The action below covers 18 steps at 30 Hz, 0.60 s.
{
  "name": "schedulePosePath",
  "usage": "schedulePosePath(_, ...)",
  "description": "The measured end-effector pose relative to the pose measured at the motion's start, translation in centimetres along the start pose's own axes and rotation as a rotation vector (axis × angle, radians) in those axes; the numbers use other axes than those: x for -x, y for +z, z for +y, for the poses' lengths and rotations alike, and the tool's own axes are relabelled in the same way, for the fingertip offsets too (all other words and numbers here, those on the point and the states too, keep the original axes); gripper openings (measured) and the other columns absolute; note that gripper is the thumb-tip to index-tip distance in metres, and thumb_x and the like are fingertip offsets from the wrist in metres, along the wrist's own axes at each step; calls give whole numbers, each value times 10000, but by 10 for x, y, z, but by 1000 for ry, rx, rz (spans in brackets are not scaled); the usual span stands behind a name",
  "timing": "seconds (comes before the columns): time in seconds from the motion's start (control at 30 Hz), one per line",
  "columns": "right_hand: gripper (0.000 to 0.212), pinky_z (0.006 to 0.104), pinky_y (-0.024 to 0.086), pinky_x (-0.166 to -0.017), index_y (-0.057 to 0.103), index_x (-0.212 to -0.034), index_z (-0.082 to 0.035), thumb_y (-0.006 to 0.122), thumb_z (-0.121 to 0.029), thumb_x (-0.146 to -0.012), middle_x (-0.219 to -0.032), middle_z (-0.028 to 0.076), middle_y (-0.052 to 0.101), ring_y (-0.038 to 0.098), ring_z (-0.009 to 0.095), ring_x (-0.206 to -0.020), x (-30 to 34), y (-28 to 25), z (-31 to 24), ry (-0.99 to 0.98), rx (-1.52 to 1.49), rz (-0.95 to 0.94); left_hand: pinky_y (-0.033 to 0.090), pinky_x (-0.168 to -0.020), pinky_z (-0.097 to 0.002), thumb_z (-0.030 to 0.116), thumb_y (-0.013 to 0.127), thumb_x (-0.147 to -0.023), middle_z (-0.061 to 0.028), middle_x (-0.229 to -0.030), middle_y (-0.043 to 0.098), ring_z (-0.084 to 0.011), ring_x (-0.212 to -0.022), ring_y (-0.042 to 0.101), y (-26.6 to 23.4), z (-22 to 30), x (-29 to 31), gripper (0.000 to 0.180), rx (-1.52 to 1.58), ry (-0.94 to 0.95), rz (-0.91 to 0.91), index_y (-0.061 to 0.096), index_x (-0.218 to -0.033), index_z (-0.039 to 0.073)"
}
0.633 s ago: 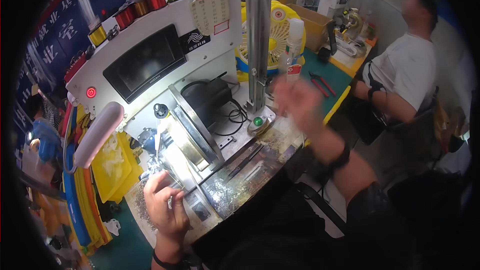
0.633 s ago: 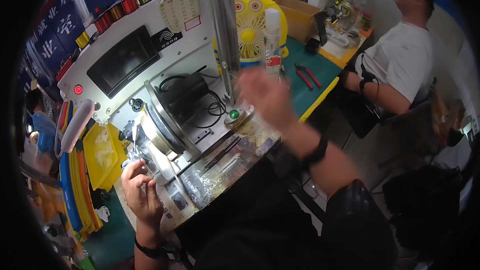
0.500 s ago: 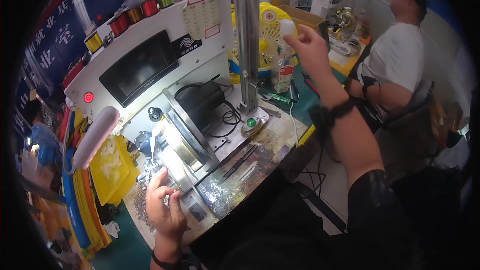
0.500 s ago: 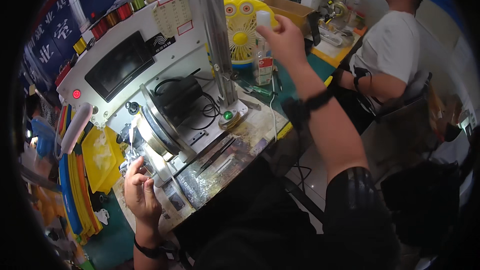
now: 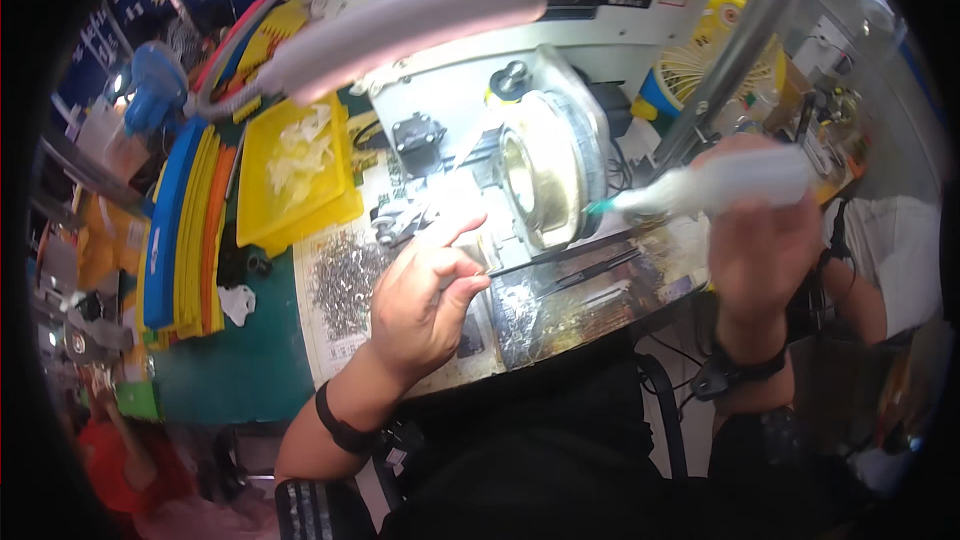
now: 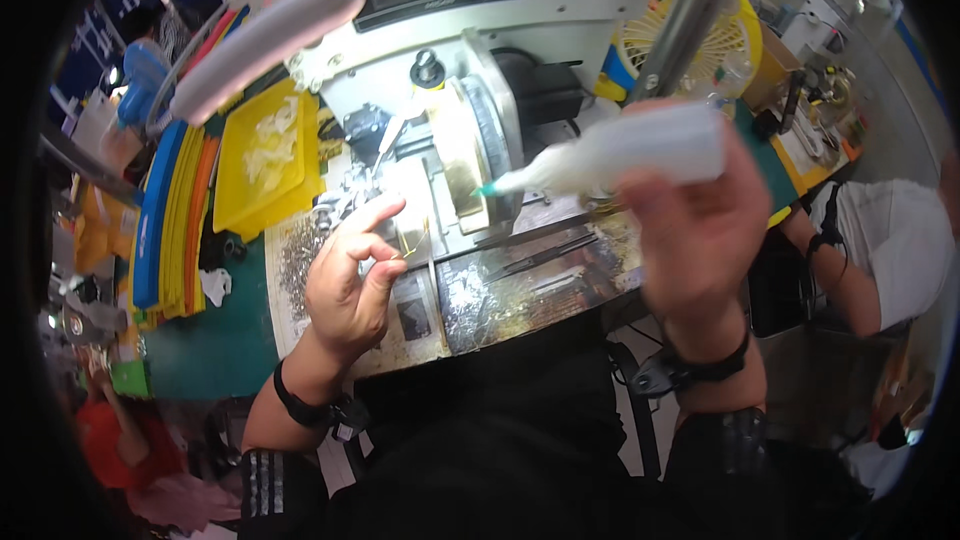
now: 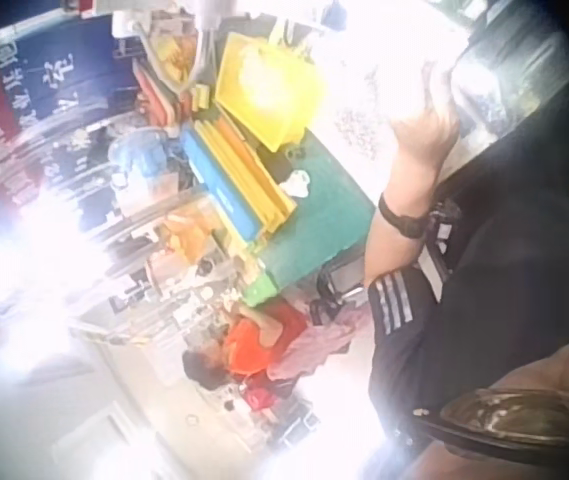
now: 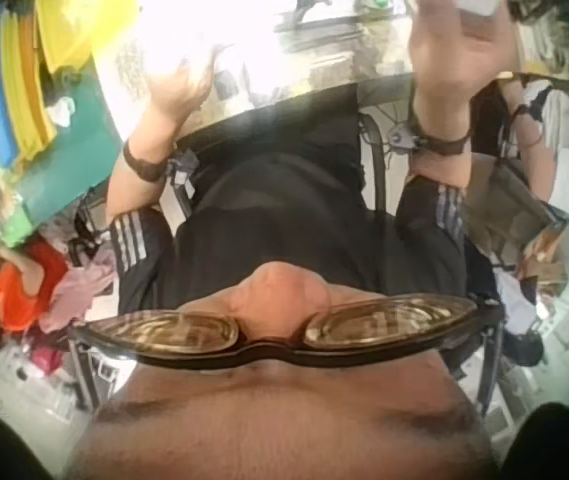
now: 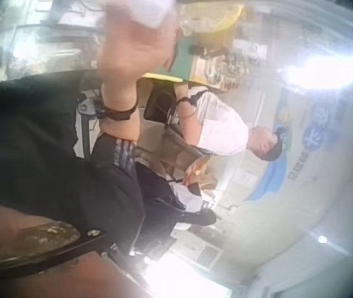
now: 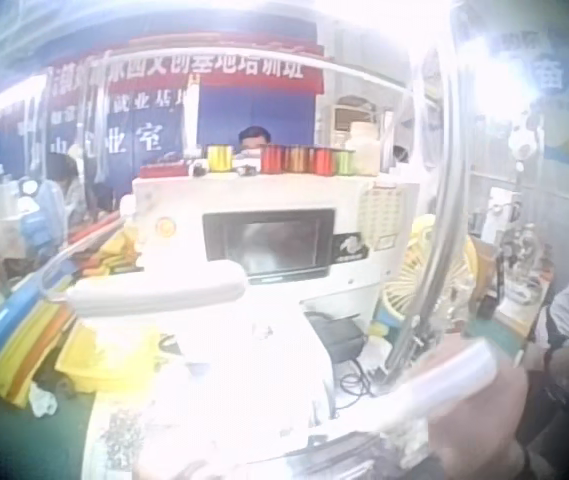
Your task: Assembling and gluing small components at a specialized workbench with a magnifying lamp and small tools.
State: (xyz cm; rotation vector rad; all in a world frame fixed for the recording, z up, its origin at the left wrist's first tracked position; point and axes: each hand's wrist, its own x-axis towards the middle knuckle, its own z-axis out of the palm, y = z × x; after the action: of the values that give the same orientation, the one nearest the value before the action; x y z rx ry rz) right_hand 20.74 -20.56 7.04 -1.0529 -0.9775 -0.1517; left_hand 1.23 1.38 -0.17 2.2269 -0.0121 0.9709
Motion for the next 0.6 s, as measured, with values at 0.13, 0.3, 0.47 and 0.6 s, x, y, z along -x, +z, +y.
schedulePosePath(0.13, 352, 295, 505, -852, 605, -1145, 88, 775, -37, -864, -1070, 131, 668, 627, 165, -950, 8, 36, 4, 34, 106, -311, 479, -1007, -390, 74, 678, -939, -269, -1239, 671, -344, -1150, 658, -2, -3, -1, 90, 34, 18, 2, 597, -934, 35)
schedulePosePath(0.3, 322, 270, 500, -811, 618, -1103, 101, 780, 6, -841, -1022, 130, 674, 628, 146, -908, 6, 45, 6, 43, 136, -414, 487, -993, -387, 84, 690, -937, -267, -1233, 673, -339, -1127, 668, -4, -2, -2, 103, 43, 27, -3, 600, -938, 35)
schedulePosePath(0.47, 312, 264, 500, -808, 616, -1103, 102, 772, 7, -850, -1011, 126, 678, 633, 137, -901, 5, 49, 9, 77, 118, -419, 485, -994, -384, 89, 694, -937, -264, -1232, 674, -335, -1135, 665, -3, -5, 0, 110, 57, 23, -6, 599, -941, 34)
schedulePosePath(0.6, 320, 266, 503, -815, 613, -1112, 101, 771, 9, -850, -1008, 120, 679, 637, 137, -905, 5, 49, 3, 95, 125, -421, 482, -996, -382, 90, 696, -936, -263, -1230, 675, -334, -1136, 662, -5, -1, -2, 113, 46, 41, -7, 598, -944, 34)
